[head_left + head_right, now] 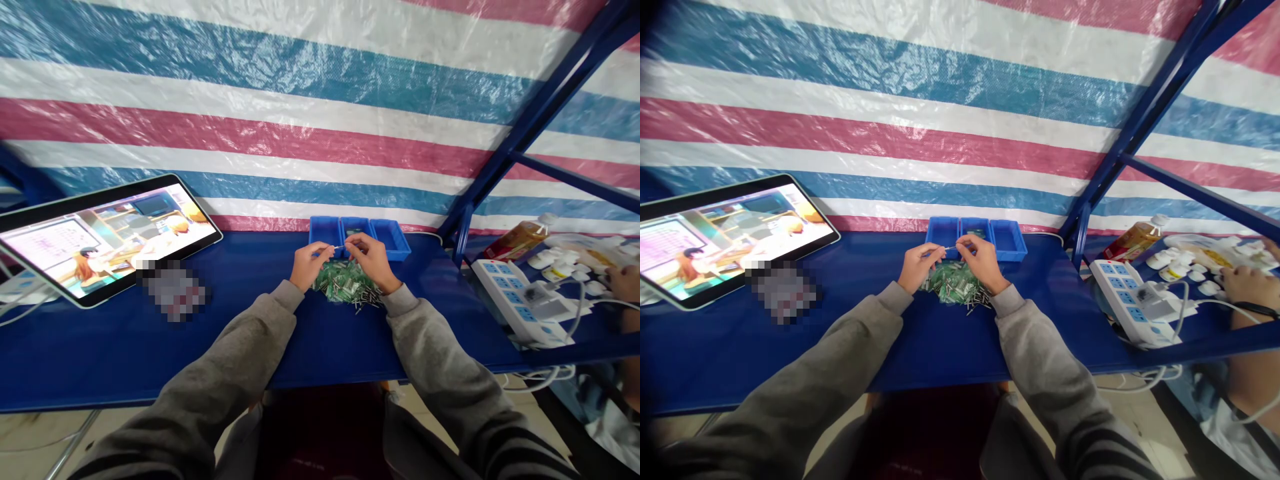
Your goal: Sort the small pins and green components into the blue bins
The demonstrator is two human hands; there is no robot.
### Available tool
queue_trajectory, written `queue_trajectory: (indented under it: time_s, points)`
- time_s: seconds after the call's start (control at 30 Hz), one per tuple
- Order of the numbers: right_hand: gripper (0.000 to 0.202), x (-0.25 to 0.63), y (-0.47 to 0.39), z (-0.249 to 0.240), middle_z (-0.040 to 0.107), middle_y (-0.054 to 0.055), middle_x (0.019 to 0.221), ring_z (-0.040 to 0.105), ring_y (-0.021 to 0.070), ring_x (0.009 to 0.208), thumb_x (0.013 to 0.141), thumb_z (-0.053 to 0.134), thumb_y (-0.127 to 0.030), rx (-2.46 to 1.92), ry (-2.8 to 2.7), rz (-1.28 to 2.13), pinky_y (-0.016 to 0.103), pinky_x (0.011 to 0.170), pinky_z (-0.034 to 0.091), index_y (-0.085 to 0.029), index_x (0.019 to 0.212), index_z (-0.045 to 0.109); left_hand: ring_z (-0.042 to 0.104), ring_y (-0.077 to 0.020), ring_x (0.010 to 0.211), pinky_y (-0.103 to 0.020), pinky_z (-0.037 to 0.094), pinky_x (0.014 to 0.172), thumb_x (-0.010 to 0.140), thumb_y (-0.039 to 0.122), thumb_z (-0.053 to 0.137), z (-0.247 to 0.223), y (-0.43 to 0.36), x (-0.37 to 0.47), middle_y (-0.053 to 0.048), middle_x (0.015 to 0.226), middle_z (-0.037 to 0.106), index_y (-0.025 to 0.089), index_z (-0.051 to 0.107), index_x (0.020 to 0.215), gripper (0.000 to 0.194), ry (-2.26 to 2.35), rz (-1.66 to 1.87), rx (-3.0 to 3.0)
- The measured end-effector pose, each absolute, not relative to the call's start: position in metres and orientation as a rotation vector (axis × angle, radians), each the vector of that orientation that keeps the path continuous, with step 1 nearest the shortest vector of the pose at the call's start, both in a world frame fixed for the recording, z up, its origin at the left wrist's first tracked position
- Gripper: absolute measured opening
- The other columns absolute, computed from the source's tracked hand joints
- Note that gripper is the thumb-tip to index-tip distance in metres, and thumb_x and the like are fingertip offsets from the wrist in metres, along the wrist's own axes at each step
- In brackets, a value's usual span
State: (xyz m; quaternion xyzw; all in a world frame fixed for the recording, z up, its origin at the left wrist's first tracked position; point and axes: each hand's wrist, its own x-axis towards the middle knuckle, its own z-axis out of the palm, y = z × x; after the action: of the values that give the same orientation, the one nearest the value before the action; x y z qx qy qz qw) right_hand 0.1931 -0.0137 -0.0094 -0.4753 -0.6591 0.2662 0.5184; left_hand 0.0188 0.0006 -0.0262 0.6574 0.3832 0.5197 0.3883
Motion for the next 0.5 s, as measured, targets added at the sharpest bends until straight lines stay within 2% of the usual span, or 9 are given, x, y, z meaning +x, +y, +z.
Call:
queue_trajectory:
  time_s: [0.23,0.5]
  points:
    - [0.018,0.192,-0.012,-0.007,0.067,0.004,0.079,0.062,0.0142,0.057,0.078,0.062,-0.035,-1.135,-1.566,0.651,0.026,0.053,0.048,-0.018,0.082,0.065,0.057,-0.0131,0.057,-0.021,0.044,0.043,0.080,0.050,0.063,-0.028,-0.001,0.025,-0.004,0.069,0.066,0.014,0.067,0.073,0.037,0.939,1.317,1.577]
    - [0.019,0.199,-0.019,-0.015,0.069,0.005,0.082,0.062,0.0154,0.061,0.081,0.061,-0.037,-1.134,-1.626,0.622,0.027,0.054,0.048,-0.018,0.083,0.066,0.055,-0.0117,0.053,-0.021,0.042,0.041,0.079,0.050,0.064,-0.030,-0.008,0.024,-0.003,0.064,0.063,0.014,0.066,0.071,0.037,0.877,1.289,1.516]
